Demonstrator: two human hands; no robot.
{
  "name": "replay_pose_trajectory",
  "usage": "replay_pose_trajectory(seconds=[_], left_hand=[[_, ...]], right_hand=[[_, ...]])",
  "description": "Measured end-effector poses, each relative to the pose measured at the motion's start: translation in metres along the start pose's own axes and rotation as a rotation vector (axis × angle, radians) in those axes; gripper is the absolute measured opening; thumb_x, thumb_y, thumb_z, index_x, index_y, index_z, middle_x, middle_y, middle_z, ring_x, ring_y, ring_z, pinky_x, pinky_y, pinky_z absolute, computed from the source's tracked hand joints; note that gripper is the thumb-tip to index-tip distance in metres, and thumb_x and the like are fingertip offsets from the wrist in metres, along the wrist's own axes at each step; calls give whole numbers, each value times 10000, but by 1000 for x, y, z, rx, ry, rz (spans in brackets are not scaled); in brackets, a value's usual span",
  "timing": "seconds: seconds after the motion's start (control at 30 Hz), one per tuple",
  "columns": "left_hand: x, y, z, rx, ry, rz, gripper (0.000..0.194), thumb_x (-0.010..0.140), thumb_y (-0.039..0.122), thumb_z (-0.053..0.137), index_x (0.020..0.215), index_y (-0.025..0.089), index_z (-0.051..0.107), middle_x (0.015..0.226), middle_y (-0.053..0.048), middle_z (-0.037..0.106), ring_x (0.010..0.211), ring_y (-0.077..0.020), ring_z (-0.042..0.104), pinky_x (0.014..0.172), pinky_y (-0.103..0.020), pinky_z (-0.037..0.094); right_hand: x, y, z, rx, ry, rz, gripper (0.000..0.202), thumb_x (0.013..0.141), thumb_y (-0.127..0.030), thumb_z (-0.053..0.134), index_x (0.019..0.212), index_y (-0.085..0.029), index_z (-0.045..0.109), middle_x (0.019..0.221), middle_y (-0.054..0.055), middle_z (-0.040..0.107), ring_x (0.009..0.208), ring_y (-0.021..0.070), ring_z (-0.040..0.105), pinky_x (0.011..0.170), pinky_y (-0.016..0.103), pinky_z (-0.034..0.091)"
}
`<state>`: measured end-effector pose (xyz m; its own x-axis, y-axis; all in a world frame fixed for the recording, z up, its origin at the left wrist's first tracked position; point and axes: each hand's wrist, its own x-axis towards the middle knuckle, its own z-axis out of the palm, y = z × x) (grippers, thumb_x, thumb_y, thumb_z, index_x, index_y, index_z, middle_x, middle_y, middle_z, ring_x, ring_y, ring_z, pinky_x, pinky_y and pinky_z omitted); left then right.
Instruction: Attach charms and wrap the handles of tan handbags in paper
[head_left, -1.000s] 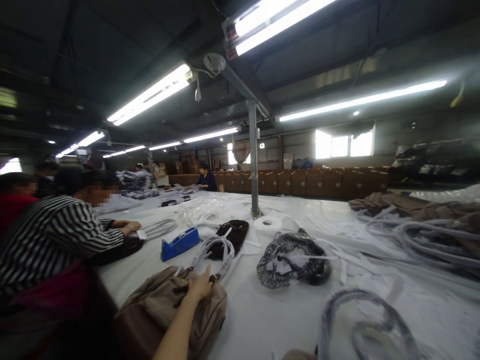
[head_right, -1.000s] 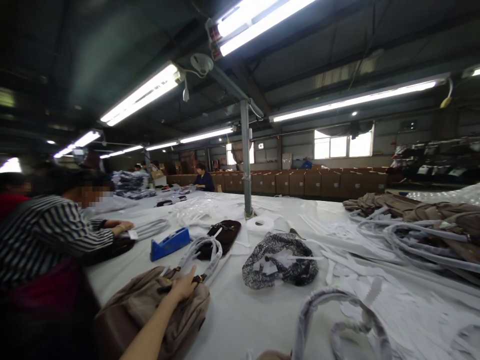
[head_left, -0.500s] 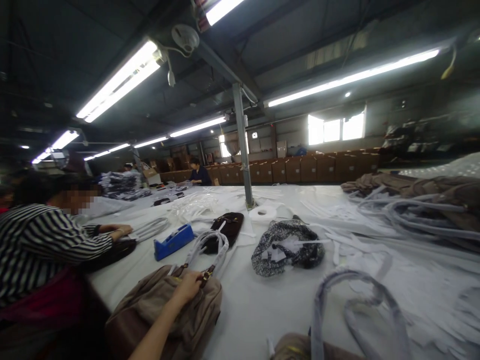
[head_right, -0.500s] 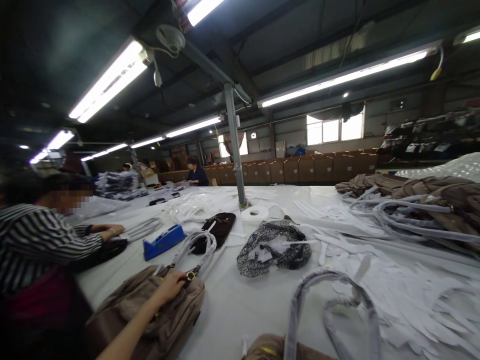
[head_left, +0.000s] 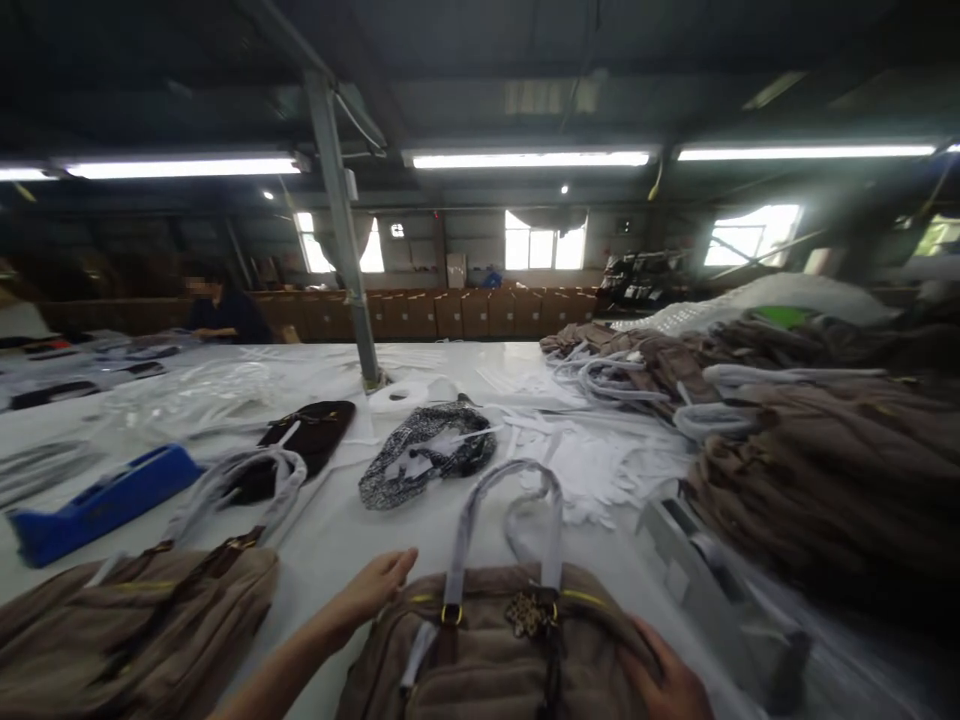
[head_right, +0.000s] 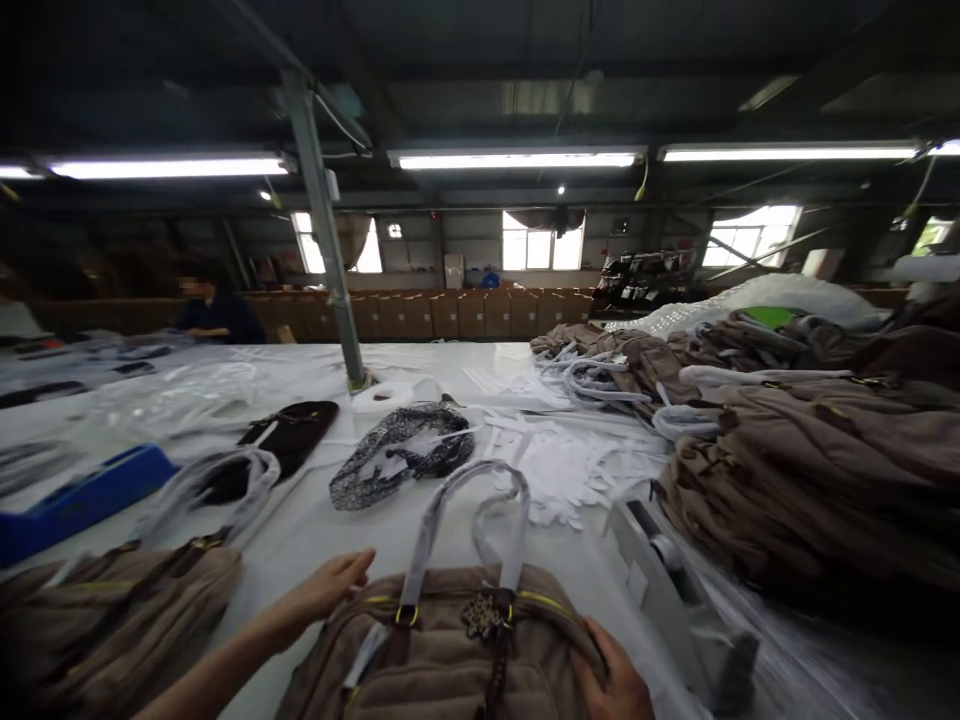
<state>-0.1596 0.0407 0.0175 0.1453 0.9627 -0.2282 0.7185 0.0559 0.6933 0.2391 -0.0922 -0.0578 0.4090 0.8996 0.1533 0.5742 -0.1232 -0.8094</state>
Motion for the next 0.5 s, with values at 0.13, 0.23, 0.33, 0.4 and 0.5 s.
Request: replay_pose_trajectory(seconds=[0.13, 0.23, 0.33, 0.4, 0.5], left_hand=[[9, 27, 12, -70, -168, -91, 834, 757, 764, 182, 1060, 125, 626, 996, -110, 703, 854, -238, 661, 703, -309, 518], [15, 45, 15, -64, -233, -109, 757, 682, 790, 363, 942, 148, 669, 960, -94, 710, 908, -266, 638, 761, -323, 495], [14, 60, 22, -56, -238, -84, 653, 562, 765, 558, 781, 161, 676, 929, -90, 707, 989, -309, 586, 864, -340, 439], [9, 66, 23, -97, -242, -86, 700, 582, 794, 502, 824, 159, 667, 956, -99, 695, 1011, -310, 571, 873, -346, 432], [-6, 70, 11, -218, -305, -123, 886, 649, 858, 225, 1048, 168, 610, 914, -81, 695, 917, -264, 617, 778, -336, 485]], right_hand=[[-4, -9, 4, 63, 13, 10, 450, 694, -472, 549, 1024, -197, 685, 1083, 67, 693, 1045, 264, 619, 923, 320, 484], [-5, -9, 3, 76, 8, 18, 468, 693, -479, 550, 1029, -181, 684, 1102, 84, 683, 1054, 273, 612, 935, 335, 476], [-4, -5, 2, 92, -1, 20, 478, 685, -490, 551, 1020, -178, 687, 1103, 88, 682, 1057, 276, 611, 946, 341, 468], [-2, -2, 3, 103, -12, 17, 488, 682, -497, 549, 1026, -180, 685, 1109, 83, 680, 1067, 273, 606, 948, 333, 467], [-2, 3, 3, 122, -15, 17, 488, 666, -506, 560, 1011, -186, 690, 1086, 77, 691, 1046, 275, 619, 907, 314, 497]])
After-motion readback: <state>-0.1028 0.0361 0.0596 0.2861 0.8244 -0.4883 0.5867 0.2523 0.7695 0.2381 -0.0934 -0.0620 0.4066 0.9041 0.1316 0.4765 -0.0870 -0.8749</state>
